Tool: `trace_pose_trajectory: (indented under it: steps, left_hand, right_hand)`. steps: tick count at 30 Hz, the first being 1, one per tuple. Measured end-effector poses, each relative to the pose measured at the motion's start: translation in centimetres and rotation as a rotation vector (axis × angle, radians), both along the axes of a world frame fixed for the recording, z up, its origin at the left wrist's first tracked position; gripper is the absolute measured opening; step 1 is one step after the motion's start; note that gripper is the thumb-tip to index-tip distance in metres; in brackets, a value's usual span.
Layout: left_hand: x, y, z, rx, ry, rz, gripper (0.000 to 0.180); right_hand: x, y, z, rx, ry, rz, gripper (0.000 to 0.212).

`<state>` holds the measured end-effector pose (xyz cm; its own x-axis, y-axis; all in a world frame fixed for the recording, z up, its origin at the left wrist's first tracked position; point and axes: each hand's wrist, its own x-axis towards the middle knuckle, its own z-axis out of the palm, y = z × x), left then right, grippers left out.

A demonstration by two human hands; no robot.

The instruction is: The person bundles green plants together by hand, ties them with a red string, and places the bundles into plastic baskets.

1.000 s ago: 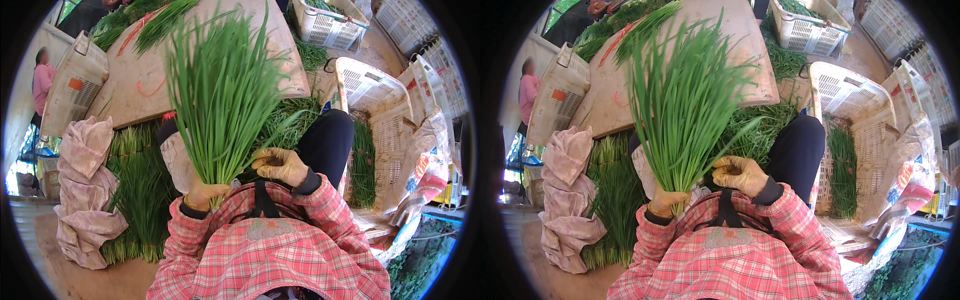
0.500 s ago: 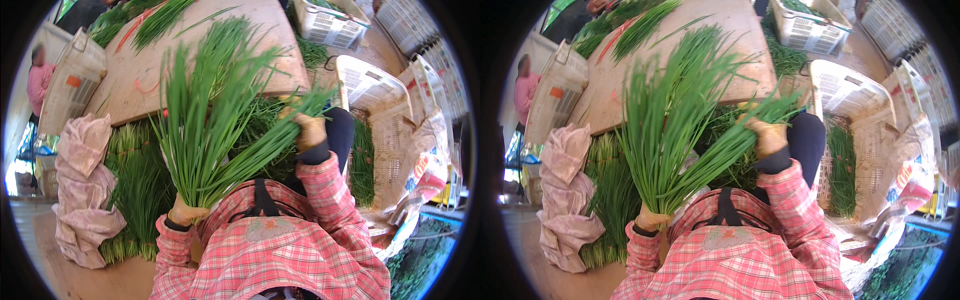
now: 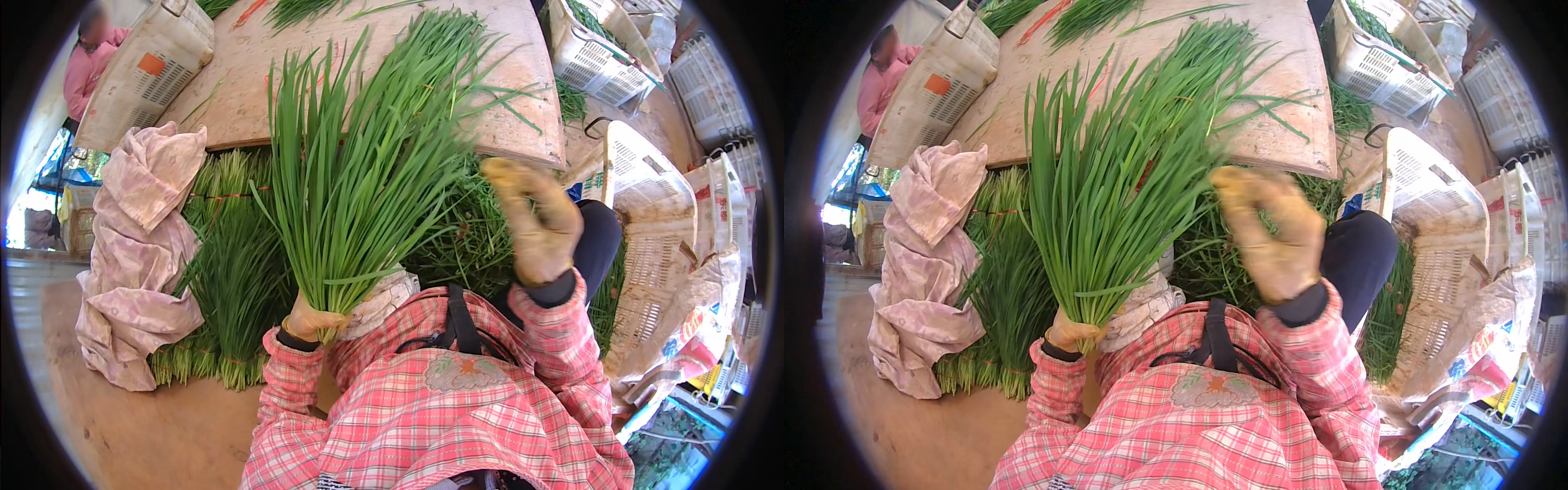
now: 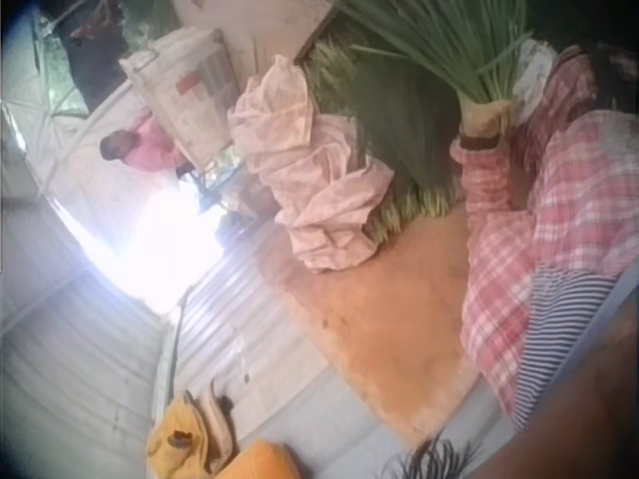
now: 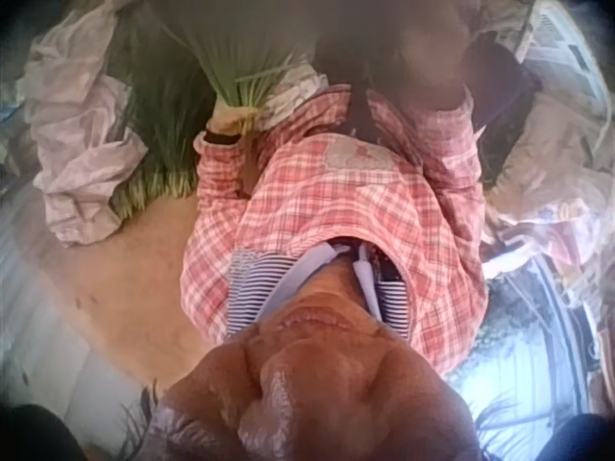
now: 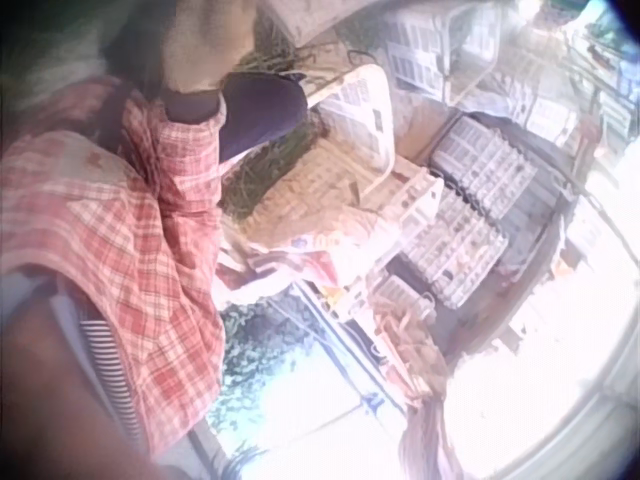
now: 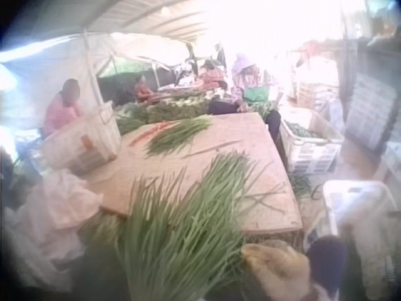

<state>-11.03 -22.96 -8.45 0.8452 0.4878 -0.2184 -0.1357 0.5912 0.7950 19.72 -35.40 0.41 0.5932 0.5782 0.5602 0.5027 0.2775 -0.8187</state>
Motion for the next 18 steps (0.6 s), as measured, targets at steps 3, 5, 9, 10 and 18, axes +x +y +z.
trace_pose_trajectory:
  steps: [3, 5, 9, 10, 18]
  left_hand:
    - [-0.5, 0.0, 0.0, -0.028, 0.041, 0.004, 0.075]
    - [-0.7, 0.2, 0.3, 0.014, 0.092, -0.03, 0.076]
    - [-1.0, 0.9, -0.5, -0.016, 0.078, -0.099, 0.074]
    - [-1.2, 0.9, -0.6, -0.029, 0.075, -0.108, 0.073]
    - [-1.2, 1.0, -0.9, -0.072, 0.038, -0.082, 0.068]
  right_hand:
    - [-1.5, 3.9, 1.0, -0.108, -0.142, 0.091, 0.031]
    - [-2.4, 6.4, 1.6, -0.218, 0.006, 0.106, 0.042]
    - [-1.0, 9.9, -2.3, -0.515, 0.038, 0.216, 0.031]
    - [-1.3, 9.9, -2.7, -0.399, 0.06, 0.209, 0.027]
    - [2.2, 4.3, -1.7, 0.108, 0.828, 0.672, 0.022]
